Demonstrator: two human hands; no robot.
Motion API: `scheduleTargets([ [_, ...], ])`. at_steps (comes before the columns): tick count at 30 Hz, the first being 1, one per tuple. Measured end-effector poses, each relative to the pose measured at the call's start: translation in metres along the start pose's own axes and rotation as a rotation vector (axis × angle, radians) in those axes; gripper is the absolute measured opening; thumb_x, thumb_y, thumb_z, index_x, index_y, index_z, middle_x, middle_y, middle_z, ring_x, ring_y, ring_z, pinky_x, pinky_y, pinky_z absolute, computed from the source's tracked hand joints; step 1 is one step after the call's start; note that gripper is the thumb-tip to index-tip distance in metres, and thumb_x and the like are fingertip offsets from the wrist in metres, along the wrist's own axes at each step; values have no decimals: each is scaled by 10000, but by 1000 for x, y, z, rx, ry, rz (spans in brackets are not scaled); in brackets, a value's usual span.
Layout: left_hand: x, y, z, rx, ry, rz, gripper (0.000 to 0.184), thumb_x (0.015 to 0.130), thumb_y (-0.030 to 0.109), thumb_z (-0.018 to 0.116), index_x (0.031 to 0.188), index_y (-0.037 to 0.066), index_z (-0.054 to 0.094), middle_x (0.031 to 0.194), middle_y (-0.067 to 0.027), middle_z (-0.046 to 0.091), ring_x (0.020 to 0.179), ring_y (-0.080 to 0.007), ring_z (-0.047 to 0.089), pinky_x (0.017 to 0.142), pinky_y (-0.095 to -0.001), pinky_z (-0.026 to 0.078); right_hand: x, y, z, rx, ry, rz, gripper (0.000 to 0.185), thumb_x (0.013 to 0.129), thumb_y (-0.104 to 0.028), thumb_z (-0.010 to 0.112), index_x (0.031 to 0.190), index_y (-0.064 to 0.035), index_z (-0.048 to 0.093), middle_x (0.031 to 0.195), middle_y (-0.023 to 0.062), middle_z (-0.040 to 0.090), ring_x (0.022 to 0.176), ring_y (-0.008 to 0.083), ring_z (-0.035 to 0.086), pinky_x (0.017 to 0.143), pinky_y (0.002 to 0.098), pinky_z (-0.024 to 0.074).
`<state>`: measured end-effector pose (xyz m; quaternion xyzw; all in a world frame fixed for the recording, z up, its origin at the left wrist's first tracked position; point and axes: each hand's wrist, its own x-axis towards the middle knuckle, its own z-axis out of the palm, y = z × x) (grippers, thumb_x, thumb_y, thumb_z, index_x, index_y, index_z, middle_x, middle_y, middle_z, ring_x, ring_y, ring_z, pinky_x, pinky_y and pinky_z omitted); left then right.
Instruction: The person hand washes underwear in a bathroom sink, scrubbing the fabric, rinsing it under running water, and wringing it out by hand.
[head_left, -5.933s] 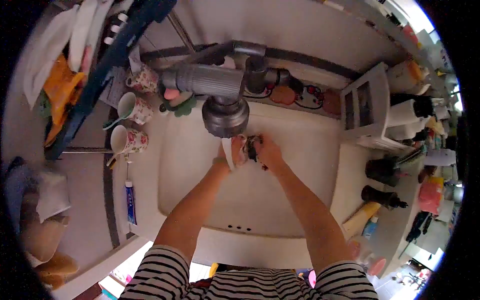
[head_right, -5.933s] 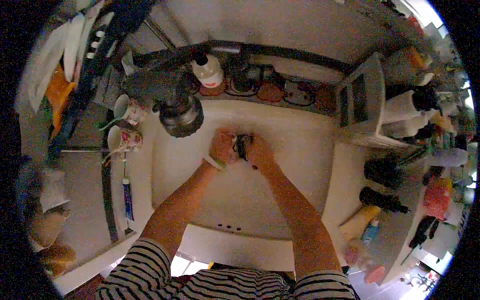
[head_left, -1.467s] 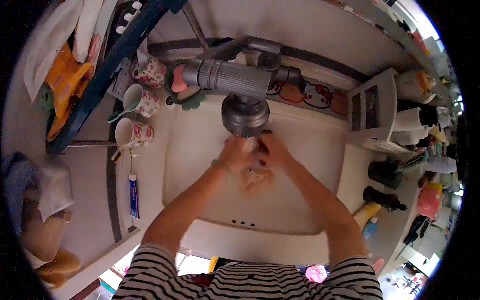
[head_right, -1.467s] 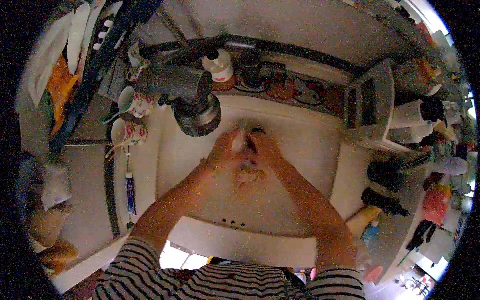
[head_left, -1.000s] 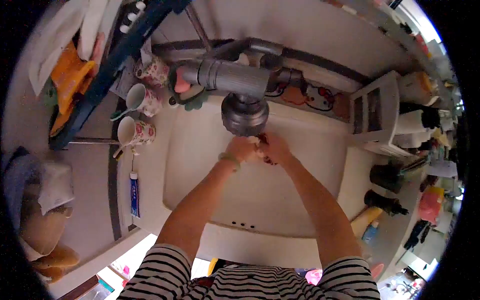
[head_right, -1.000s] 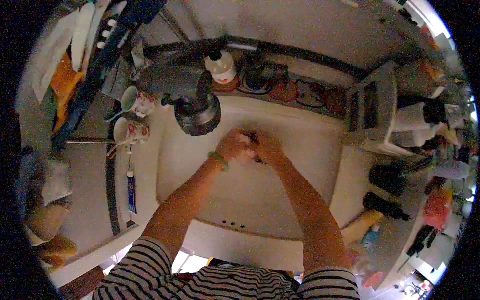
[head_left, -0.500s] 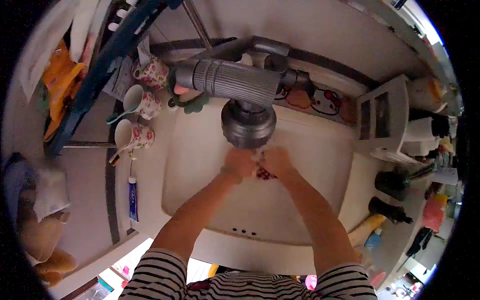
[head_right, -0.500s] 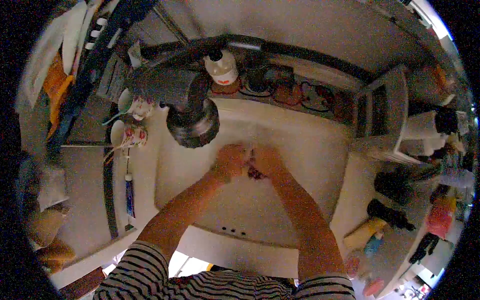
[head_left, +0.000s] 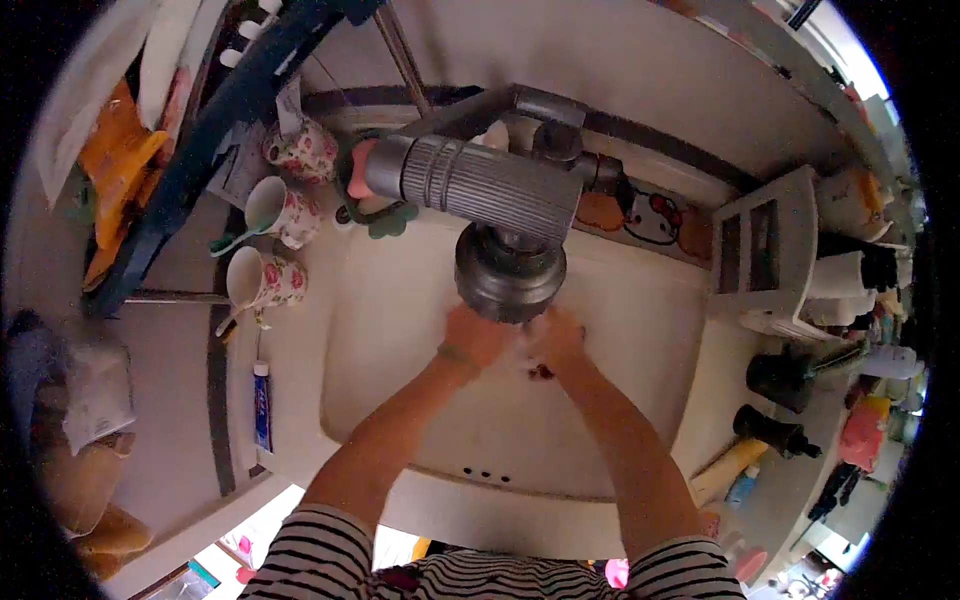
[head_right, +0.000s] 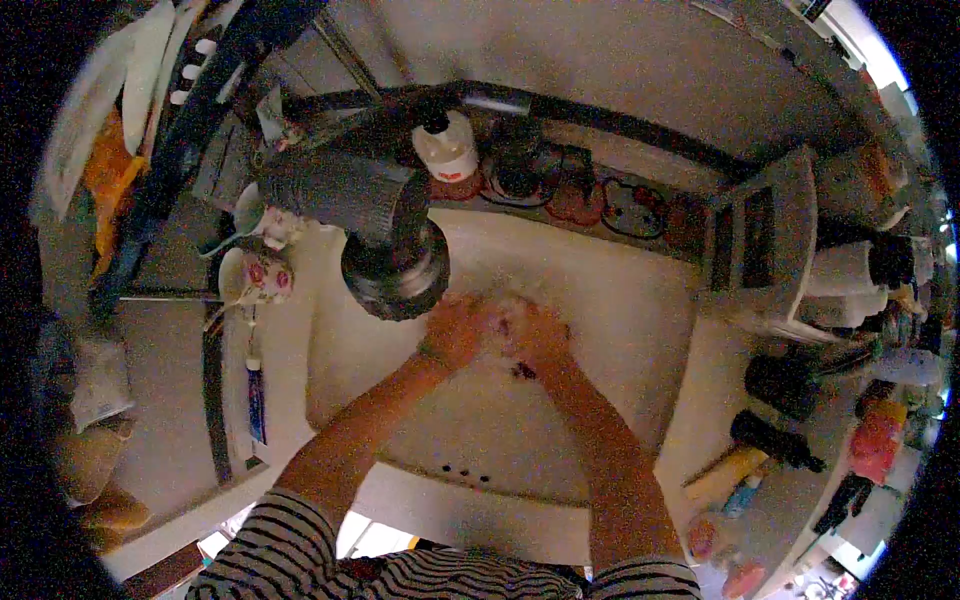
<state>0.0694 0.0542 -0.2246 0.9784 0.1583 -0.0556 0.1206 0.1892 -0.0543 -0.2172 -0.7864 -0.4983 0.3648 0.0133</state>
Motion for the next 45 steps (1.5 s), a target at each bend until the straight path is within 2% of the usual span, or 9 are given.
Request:
scheduleTargets([
  [3,12,16,-47,-197,-413,-421,348,630,301,681,918,135,578,1052,-116,553,968,-316,519,738,-426,434,-4,-16,-40,244,2,62,431,688,-307,614,1096,-183,555,1137,162,512,1166,328,378,904,521,325],
  [6,-19,5,-58,-741,-186,-382,623,614,402,677,1137,116,496,1074,-116,542,1041,-308,471,851,-406,399,-24,-13,-55,392,15,116,416,690,-294,608,1087,-181,561,1132,151,513,1178,339,367,888,527,341],
  [8,-46,2,-43,-392,94,-230,537,624,349,673,1092,138,518,1168,-91,480,1076,-317,441,780,-457,406,-54,-2,-27,88,487,-121,432,666,-306,632,1073,-175,566,1172,112,490,1161,348,381,849,509,373],
  [15,-18,11,13,-124,-48,-270,589,650,290,661,1183,167,443,1206,-112,432,1122,-325,399,808,-473,398,-13,6,26,-337,240,-141,461,632,-308,673,1061,-174,568,1154,96,505,1051,321,477,791,453,418],
  [18,10,-3,11,-704,-381,-578,575,697,276,648,1205,153,411,1210,-90,433,1107,-296,421,835,-439,409,6,-2,10,172,219,37,514,628,-301,674,1082,-95,545,1139,121,527,1043,300,504,850,435,415],
  [21,-20,7,12,-1814,37,-490,564,775,279,592,1270,148,356,1246,-59,414,1133,-262,415,870,-415,406,-35,-33,-19,697,450,58,429,657,-233,623,1051,-80,551,1026,126,582,904,271,573,780,382,459],
  [27,-110,66,-120,-2458,178,-122,705,828,563,388,1350,121,214,1278,-92,411,1176,-264,399,966,-416,352,-128,-121,-53,1527,482,-293,544,696,38,477,1224,-74,407,1112,83,479,989,151,489,832,251,416],
  [42,-132,64,-113,-2773,256,-74,624,852,582,272,1279,134,352,1266,-41,418,1184,-229,376,985,-384,311,-134,-153,-57,762,591,-127,401,736,-292,592,1061,-71,509,938,172,521,905,332,509,768,390,430],
  [45,-134,73,-126,-2548,345,-574,648,846,597,261,1294,136,337,1303,-41,378,1216,-226,337,995,-383,291,-118,-142,-52,864,541,-160,340,734,-250,571,1032,-90,531,982,167,502,914,336,513,765,388,434],
])
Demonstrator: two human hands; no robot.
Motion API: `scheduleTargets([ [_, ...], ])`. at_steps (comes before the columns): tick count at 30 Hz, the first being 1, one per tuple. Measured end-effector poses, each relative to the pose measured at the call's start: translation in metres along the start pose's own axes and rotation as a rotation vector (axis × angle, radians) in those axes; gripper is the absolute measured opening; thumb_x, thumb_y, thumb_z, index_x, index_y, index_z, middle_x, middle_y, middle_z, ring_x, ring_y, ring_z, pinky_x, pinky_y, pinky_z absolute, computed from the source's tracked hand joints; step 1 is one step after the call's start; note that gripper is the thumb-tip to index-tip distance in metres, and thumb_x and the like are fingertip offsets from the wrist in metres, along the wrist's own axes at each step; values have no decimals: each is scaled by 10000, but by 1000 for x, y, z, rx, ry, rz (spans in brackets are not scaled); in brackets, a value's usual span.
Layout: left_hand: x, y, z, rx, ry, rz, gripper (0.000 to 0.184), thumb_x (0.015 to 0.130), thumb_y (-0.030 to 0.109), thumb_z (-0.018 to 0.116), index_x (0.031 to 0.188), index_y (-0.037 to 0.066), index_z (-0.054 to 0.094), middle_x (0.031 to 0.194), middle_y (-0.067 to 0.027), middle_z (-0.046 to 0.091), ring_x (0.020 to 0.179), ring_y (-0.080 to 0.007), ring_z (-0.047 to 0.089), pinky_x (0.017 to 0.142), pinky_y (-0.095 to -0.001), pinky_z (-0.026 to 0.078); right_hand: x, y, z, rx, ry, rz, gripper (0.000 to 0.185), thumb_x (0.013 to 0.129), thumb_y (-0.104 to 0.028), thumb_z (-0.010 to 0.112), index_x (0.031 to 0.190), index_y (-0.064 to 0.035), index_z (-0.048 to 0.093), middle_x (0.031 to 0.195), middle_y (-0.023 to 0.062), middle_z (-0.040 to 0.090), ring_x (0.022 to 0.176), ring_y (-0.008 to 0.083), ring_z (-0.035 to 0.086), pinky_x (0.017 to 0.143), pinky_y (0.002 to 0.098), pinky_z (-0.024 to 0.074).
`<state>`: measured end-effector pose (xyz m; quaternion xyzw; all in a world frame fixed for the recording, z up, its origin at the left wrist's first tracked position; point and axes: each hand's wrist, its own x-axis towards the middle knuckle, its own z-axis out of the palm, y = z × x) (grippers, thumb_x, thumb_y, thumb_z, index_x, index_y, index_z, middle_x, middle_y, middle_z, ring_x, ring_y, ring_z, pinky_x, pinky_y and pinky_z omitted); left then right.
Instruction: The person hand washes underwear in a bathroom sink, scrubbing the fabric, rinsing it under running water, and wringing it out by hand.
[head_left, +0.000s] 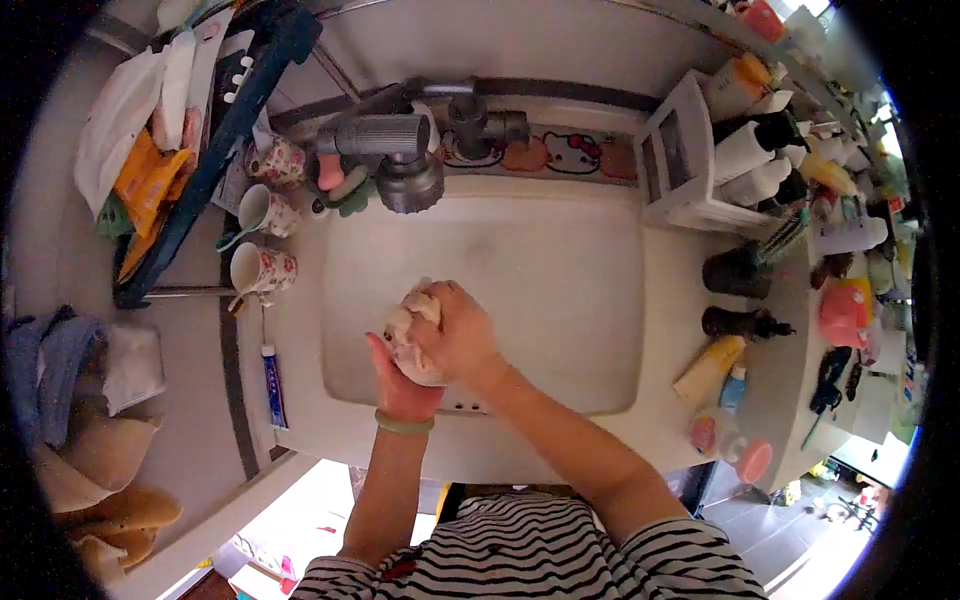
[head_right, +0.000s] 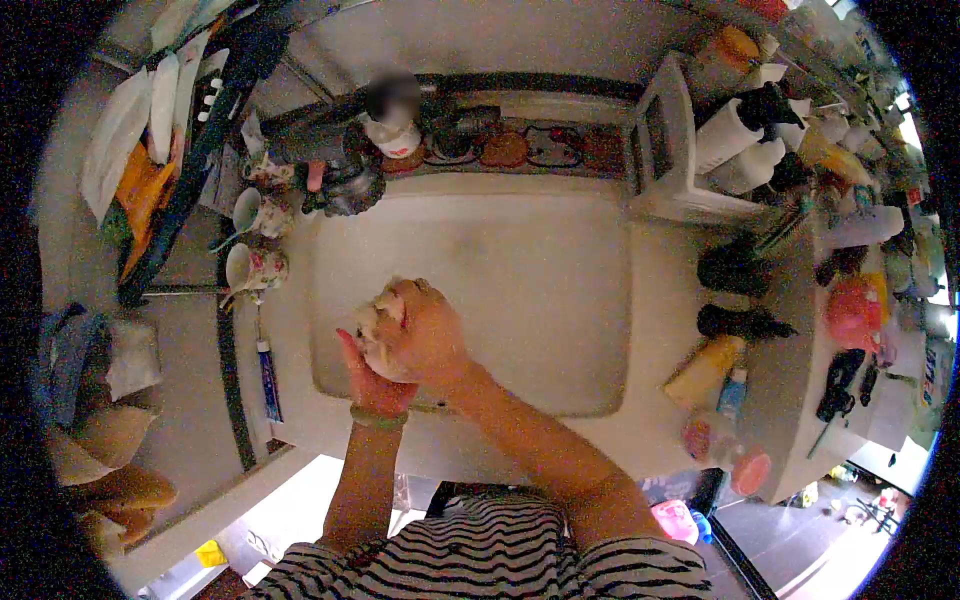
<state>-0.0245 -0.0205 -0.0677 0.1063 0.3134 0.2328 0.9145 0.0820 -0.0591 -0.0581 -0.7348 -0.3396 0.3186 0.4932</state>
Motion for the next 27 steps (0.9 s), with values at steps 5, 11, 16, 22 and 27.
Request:
scheduleTargets([
  [5,4,4,17,-111,-98,51,726,795,646,336,1284,110,358,1300,-65,398,1186,-261,379,984,-430,302,10,8,-11,-9,-33,-231,335,703,-196,583,1030,-127,559,1158,131,451,957,326,499,783,389,430],
  [11,42,-30,-16,-638,-345,-64,604,826,586,355,1178,101,420,1188,-75,458,1100,-235,434,925,-392,355,-11,-17,-21,-412,-159,-526,448,619,-250,690,1040,-162,564,1236,93,426,961,316,494,780,445,407],
  [16,46,-56,-8,-600,-170,-72,473,854,531,375,1028,113,511,1026,-48,544,962,-201,523,830,-354,434,-1,-6,-26,-511,-179,-644,420,548,-247,739,929,-147,590,1128,74,485,892,303,507,739,419,414],
  [22,18,-36,20,-590,-253,-241,388,873,467,408,883,109,556,827,-24,592,763,-168,587,667,-310,502,3,19,-69,-414,-441,-914,405,508,-178,722,889,-160,589,1047,60,518,827,274,523,702,381,417],
  [27,33,-56,3,-784,-492,-426,310,876,389,448,851,96,546,799,-33,593,708,-136,584,612,-286,508,-2,15,-67,-432,-427,-900,382,500,-149,721,855,-162,582,1020,51,524,789,249,515,658,358,405],
])
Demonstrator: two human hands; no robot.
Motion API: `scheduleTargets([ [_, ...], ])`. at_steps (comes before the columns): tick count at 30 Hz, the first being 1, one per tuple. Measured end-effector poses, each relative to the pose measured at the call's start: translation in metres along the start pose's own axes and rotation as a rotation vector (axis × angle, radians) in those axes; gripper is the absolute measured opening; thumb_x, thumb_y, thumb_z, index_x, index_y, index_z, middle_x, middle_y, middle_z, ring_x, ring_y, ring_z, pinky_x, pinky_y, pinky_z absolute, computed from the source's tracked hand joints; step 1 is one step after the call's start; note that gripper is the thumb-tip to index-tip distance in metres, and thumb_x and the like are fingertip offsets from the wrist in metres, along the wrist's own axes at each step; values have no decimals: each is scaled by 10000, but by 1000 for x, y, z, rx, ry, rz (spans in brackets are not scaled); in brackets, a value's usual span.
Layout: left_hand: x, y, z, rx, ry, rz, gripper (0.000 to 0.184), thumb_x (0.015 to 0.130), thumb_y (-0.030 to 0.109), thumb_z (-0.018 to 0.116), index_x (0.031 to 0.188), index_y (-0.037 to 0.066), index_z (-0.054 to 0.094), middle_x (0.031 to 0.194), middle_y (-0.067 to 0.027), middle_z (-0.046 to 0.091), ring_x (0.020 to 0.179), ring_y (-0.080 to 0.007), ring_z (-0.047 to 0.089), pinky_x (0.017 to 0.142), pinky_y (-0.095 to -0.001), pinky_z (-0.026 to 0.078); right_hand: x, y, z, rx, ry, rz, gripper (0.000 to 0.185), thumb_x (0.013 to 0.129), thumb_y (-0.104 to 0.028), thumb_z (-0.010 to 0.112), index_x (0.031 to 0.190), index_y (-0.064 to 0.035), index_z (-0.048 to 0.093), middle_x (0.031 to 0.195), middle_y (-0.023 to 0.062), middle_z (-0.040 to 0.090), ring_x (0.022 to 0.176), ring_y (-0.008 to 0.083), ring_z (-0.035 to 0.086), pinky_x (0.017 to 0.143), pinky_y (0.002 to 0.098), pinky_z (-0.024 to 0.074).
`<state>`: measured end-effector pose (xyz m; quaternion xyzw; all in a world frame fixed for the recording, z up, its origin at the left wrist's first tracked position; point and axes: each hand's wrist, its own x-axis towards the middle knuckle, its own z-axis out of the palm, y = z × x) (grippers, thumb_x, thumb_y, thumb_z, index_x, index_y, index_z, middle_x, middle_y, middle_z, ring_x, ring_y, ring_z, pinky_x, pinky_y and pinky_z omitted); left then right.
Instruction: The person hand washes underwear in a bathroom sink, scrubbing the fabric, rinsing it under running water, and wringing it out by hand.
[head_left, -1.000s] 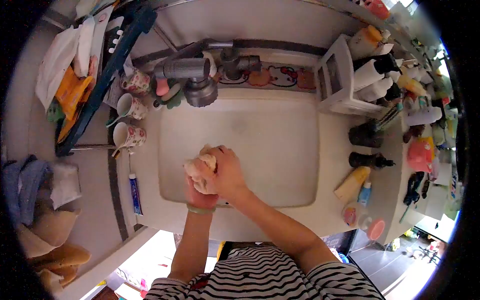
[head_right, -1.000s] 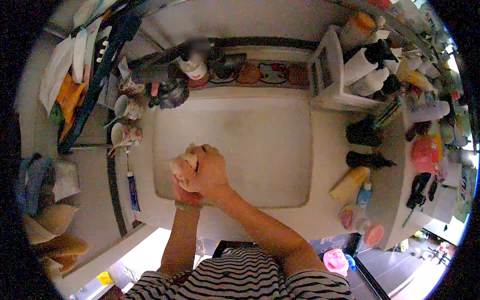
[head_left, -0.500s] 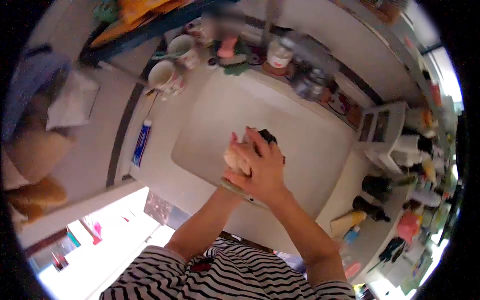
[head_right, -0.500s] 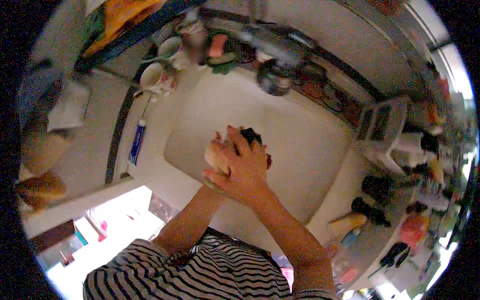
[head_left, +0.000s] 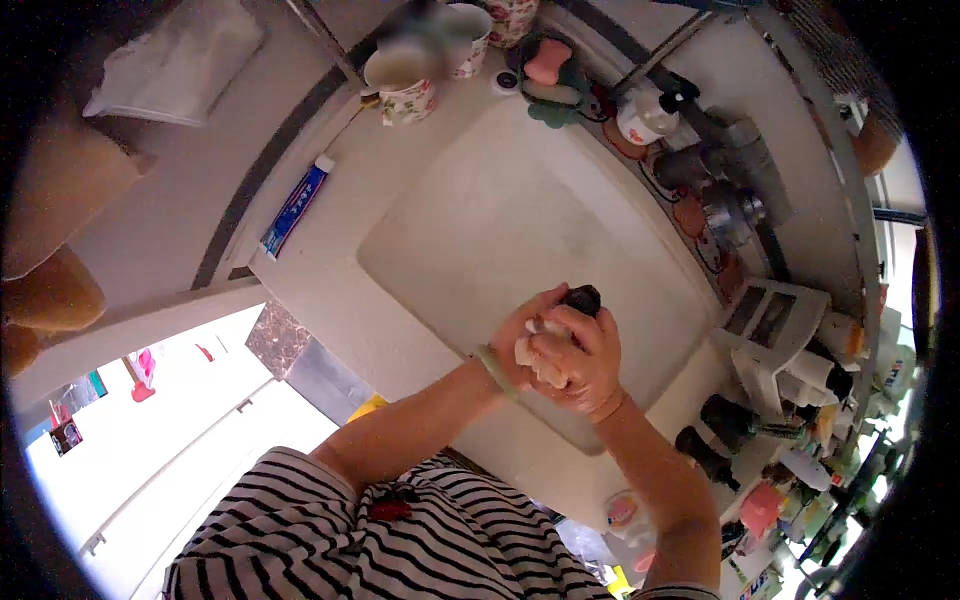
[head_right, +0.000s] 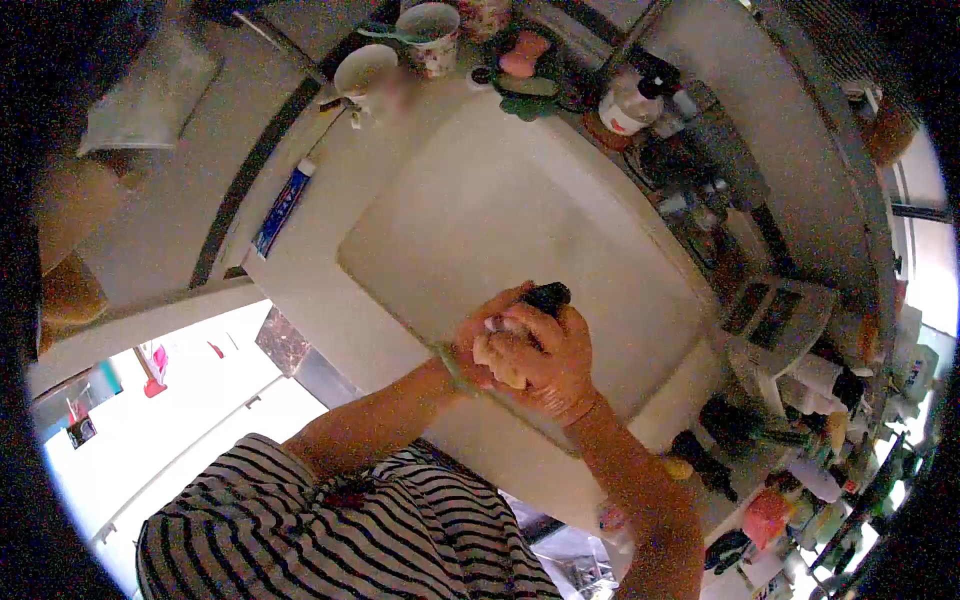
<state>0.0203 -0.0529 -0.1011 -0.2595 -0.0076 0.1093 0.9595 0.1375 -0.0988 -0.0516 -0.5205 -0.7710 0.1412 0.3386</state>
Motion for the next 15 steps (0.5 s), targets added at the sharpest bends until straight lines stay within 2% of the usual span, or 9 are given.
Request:
scheduleTargets([
  [2,11,-1,-11,-107,-32,70,258,872,334,458,821,94,538,766,-27,583,679,-137,572,600,-281,503,4,-2,1,-14,23,7,368,504,-137,716,845,-159,580,1008,49,526,782,245,511,645,353,401],
  [4,17,0,-12,-205,-63,134,211,867,280,468,792,93,531,732,-22,573,650,-138,561,588,-275,498,11,-1,4,-57,39,94,287,564,-155,705,816,-143,568,944,54,533,752,252,509,626,358,407],
  [8,19,-9,3,964,434,443,145,845,192,431,773,91,505,740,-17,541,718,-148,532,635,-277,452,24,3,12,-79,67,240,269,614,-228,681,813,-97,556,858,71,550,759,280,515,658,409,420],
  [10,24,-7,-16,1254,570,499,132,839,171,422,769,91,499,742,-16,533,735,-151,524,646,-277,440,32,5,14,-63,46,306,156,698,-195,642,774,-87,559,749,79,553,683,281,523,569,368,430],
  [13,40,1,-100,1254,625,565,133,840,172,414,801,90,512,782,-10,526,754,-140,502,654,-284,417,27,8,23,-175,-35,398,141,711,-185,627,759,-68,564,720,87,564,667,298,530,571,379,435],
  [14,43,3,-106,1492,665,771,151,847,183,407,804,88,517,790,-8,529,749,-139,503,649,-281,415,26,11,26,-167,-43,416,141,711,-185,627,759,-68,564,720,87,564,667,298,530,571,379,435],
  [15,41,2,-113,1610,684,865,160,850,188,404,806,88,520,794,-8,530,746,-139,504,646,-280,415,26,15,30,-147,-38,438,184,707,-232,629,777,-74,565,741,92,570,697,293,541,586,382,448],
])
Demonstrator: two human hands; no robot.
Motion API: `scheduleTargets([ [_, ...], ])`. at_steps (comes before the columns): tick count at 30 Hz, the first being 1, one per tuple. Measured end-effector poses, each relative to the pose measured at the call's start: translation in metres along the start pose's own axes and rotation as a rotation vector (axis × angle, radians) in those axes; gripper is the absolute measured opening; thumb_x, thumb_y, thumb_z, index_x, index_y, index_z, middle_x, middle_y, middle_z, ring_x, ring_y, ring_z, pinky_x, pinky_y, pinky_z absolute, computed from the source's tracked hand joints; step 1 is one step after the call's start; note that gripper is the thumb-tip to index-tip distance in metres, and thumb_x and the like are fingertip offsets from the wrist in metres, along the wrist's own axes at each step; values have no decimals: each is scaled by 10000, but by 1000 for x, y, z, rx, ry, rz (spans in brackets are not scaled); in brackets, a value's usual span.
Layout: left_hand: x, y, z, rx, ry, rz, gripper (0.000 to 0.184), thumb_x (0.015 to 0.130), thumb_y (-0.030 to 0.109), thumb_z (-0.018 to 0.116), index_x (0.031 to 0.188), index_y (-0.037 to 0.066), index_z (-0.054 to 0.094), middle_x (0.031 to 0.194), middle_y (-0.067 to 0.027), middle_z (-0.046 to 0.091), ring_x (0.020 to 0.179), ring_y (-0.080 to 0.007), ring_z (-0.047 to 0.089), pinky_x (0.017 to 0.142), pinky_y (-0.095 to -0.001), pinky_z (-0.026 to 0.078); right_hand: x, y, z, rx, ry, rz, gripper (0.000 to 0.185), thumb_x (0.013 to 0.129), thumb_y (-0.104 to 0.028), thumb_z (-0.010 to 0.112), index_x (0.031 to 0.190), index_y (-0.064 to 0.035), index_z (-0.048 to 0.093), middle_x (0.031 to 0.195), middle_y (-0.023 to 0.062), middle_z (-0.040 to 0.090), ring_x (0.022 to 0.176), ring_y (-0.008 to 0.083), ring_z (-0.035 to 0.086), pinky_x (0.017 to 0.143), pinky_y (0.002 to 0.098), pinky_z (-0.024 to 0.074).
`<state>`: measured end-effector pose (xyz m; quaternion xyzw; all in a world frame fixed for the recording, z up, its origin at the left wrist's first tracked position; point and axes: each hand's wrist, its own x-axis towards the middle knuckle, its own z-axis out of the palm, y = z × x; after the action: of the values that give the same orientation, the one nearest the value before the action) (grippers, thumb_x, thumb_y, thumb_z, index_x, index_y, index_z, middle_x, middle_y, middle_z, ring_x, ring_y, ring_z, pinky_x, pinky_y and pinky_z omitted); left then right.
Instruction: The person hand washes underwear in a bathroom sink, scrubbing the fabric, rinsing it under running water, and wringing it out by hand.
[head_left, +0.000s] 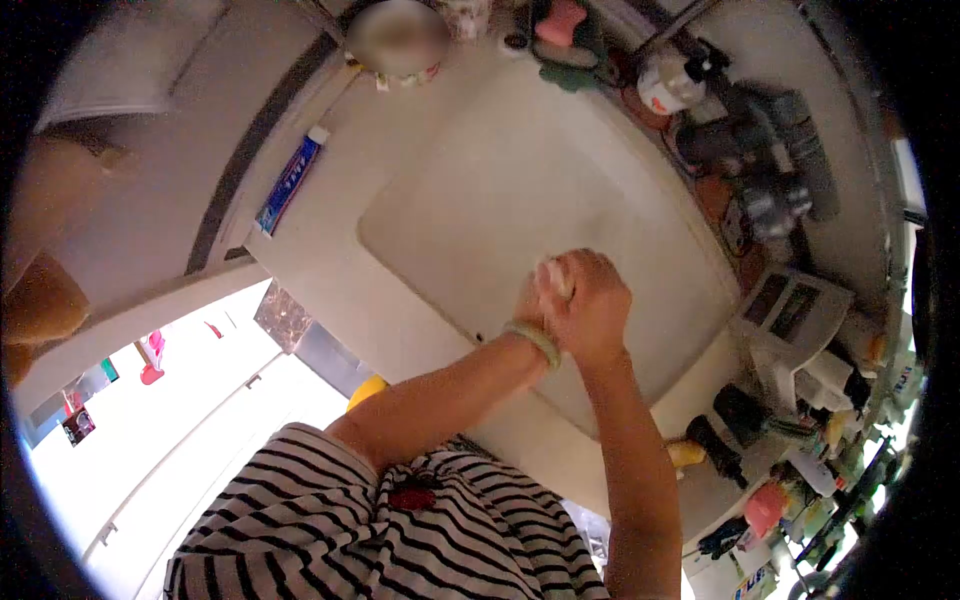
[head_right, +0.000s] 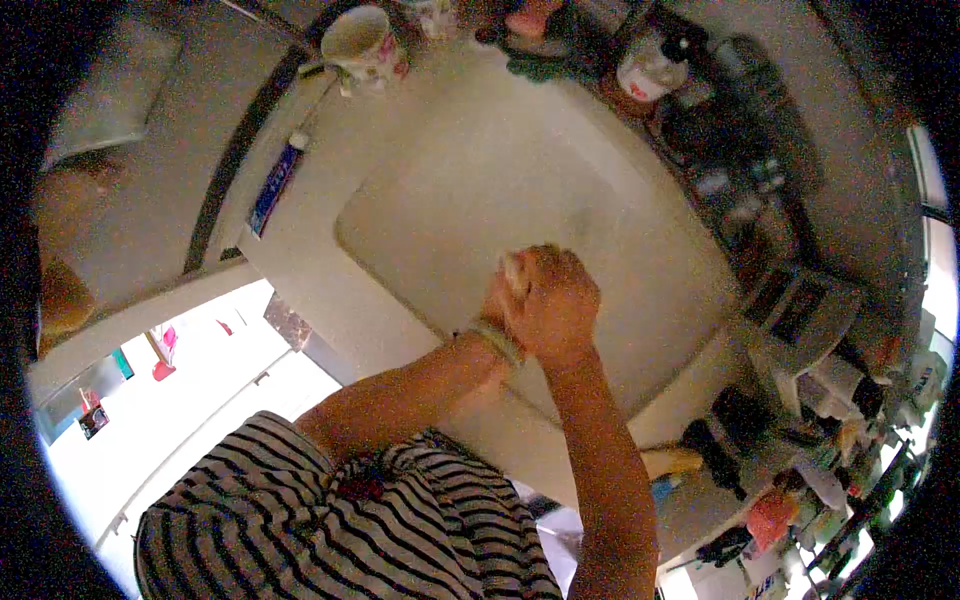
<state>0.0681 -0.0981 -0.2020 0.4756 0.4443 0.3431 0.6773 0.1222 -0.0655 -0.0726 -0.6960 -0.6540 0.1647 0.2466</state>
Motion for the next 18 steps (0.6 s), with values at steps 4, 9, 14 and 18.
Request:
scheduleTargets([
  [4,4,55,-10,-1172,175,-670,271,886,319,352,850,114,526,825,-12,560,778,-156,539,651,-297,442,-5,10,17,58,-38,265,205,748,-242,617,813,-54,570,772,100,583,744,290,567,643,360,455],
  [9,16,96,-25,-1075,41,-799,316,888,360,357,944,87,507,913,-41,553,832,-163,549,709,-318,461,-25,21,11,297,57,295,458,698,-255,675,1074,-55,506,1065,142,537,946,312,535,803,385,442],
  [14,20,116,-29,-612,-139,-514,397,901,421,349,1075,101,505,1035,-43,562,973,-163,525,819,-314,439,-35,16,-27,305,-50,176,635,679,-133,713,1225,-101,392,1115,88,495,954,229,531,822,358,444],
  [18,8,132,-28,-631,-245,-596,536,886,498,339,1250,107,377,1121,-34,523,1028,-155,500,855,-316,417,-37,8,-23,854,10,499,616,649,-104,720,1182,-72,413,1092,99,514,969,220,537,808,325,462],
])
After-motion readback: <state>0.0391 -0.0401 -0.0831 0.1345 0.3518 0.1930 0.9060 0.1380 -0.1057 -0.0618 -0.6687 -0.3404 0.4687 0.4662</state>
